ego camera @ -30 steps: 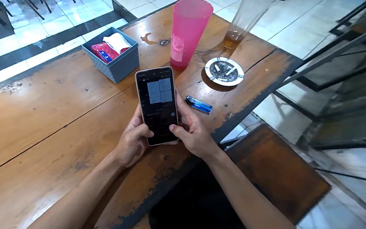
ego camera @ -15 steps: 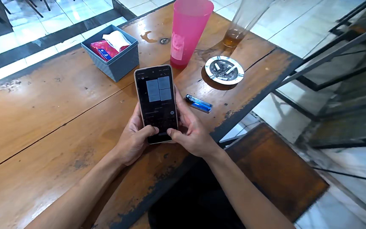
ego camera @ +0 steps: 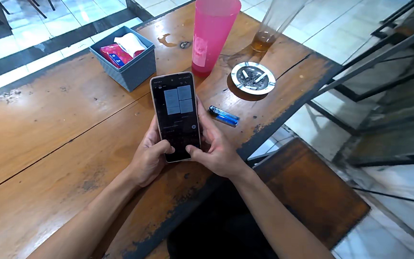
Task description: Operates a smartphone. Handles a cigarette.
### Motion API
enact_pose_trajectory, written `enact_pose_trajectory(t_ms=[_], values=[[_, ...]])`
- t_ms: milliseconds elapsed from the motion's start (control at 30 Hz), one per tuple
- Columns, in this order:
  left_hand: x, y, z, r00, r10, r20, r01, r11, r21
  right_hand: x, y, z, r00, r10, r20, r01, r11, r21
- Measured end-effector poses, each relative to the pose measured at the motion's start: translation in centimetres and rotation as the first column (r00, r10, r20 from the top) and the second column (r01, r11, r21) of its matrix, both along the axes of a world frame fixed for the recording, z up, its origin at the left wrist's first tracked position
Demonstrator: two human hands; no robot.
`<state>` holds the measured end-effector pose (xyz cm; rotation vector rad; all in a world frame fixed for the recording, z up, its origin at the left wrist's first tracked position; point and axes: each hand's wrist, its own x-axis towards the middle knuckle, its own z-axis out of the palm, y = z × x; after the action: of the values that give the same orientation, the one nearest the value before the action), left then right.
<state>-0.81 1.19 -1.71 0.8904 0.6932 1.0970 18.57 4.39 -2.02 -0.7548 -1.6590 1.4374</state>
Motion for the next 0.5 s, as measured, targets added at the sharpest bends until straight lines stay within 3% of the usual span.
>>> enact_pose_trajectory(t_ms=[500], values=[[-0.03, 0.06, 0.12, 0.999, -0.022, 0.047, 0.024, 0.999, -0.026, 0.23, 0.05, -0.13, 0.994, -0.021, -0.104, 0.018, 0.999, -0.031]])
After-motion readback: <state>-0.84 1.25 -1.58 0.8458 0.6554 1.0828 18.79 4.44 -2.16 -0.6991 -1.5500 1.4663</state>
